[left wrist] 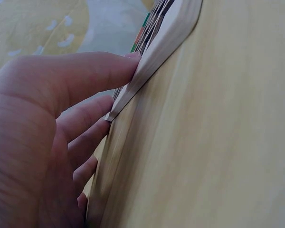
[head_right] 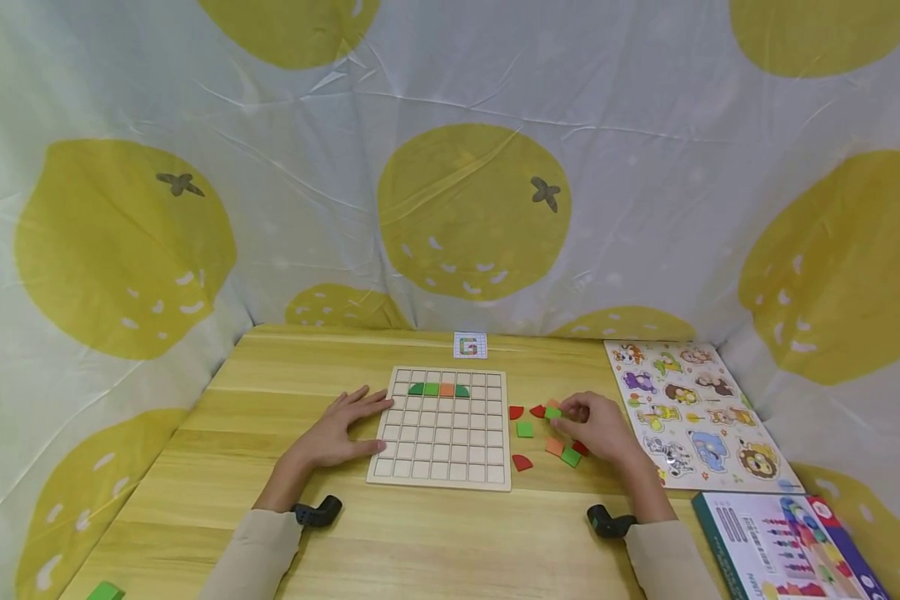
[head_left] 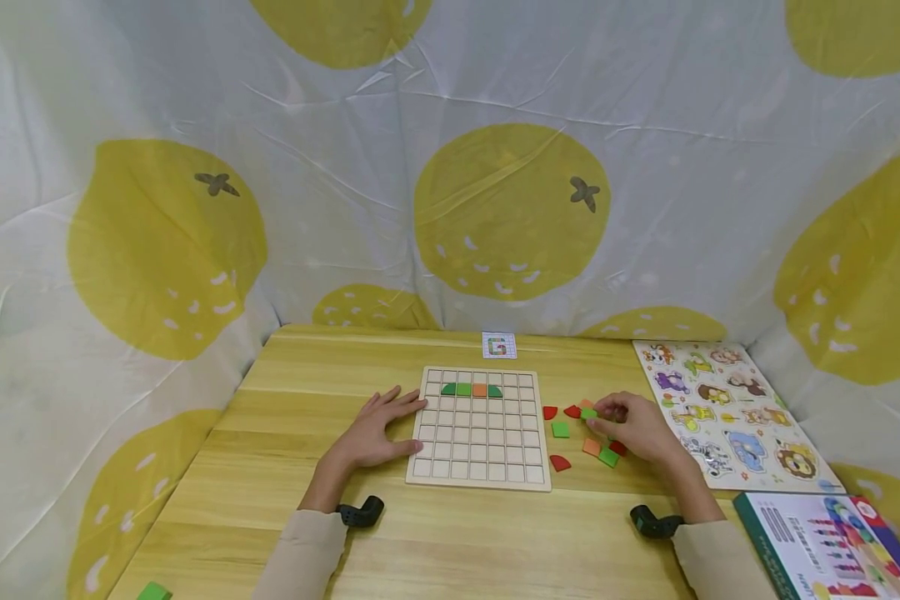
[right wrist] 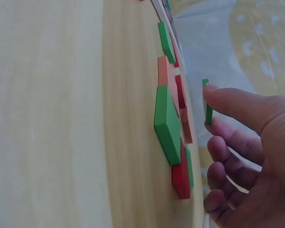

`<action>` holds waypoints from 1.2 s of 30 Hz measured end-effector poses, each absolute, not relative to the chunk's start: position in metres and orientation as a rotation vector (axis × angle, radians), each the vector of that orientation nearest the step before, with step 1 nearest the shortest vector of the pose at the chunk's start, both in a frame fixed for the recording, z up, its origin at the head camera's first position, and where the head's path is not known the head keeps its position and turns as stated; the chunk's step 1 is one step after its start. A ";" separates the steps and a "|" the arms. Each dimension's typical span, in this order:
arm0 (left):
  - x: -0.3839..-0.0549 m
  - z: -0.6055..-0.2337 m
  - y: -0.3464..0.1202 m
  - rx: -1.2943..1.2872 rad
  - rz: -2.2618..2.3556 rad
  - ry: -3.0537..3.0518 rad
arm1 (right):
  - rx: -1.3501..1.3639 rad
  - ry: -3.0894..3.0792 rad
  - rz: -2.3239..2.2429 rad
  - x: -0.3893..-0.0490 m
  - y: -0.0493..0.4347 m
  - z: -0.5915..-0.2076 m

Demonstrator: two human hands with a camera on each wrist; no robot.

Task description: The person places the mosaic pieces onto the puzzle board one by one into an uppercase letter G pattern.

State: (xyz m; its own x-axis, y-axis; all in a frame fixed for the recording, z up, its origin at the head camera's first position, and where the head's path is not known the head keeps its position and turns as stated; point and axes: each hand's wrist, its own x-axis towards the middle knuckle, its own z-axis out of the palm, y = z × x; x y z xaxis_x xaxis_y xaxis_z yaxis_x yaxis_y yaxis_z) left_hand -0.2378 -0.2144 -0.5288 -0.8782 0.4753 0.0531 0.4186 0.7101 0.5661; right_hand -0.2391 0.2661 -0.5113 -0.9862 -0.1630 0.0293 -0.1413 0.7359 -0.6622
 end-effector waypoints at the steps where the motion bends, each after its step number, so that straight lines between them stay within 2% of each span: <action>1: -0.238 -0.528 -0.214 0.738 0.896 2.813 | -0.265 2.904 -1.103 -0.239 0.265 -0.510; 13: -0.239 -0.530 -0.216 0.727 0.888 2.814 | -0.301 2.884 -1.174 -0.248 0.239 -0.507; 36: -0.239 -0.529 -0.214 0.756 0.891 2.815 | -0.481 2.798 -1.266 -0.265 0.157 -0.499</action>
